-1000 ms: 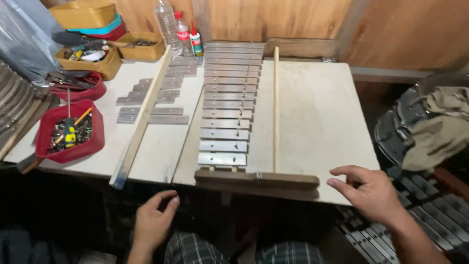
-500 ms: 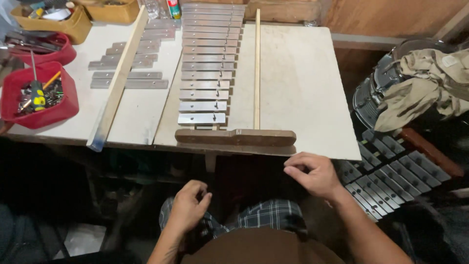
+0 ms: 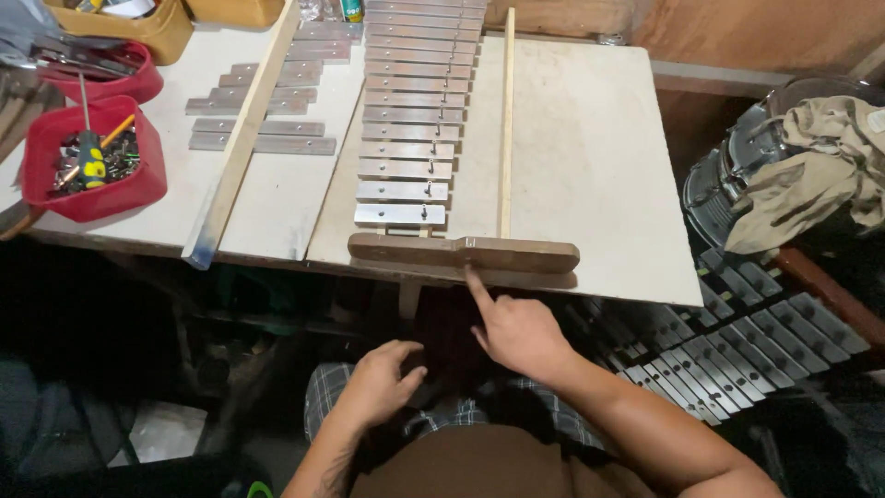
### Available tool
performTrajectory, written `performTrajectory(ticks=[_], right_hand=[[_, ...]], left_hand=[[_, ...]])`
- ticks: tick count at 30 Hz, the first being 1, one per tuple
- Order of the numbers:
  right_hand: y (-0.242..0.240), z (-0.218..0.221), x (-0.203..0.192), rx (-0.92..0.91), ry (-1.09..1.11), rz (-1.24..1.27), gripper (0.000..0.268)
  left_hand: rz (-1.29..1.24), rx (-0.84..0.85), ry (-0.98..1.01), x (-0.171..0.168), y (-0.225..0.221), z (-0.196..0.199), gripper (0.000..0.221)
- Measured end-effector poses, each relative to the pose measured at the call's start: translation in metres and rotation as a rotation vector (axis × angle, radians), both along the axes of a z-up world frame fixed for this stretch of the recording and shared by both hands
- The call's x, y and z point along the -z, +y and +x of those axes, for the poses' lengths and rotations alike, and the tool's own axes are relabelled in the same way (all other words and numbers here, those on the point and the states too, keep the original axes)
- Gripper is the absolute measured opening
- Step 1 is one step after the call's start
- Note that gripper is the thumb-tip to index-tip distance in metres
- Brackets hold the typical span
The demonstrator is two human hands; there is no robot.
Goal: Drilling holes into a wooden frame and selecting fasteners for an instrument assembly
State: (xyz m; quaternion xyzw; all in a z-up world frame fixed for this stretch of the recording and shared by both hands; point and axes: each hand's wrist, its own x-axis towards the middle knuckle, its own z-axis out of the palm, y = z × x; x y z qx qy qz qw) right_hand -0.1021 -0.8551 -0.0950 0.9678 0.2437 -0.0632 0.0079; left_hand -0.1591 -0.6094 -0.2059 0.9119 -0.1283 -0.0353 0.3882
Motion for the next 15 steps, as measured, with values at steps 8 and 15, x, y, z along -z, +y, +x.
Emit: performTrajectory(ticks=[8,15], right_hand=[[-0.002,0.006,0.002,-0.020,0.047,-0.008,0.084],[-0.047,-0.010,0.047,0.074,-0.141,0.535,0.043]], left_hand=[[0.053,-0.107,0.172,0.013,0.019,-0.014,0.039],[-0.026,-0.164,-0.028,-0.001,0.007,-0.006,0.034]])
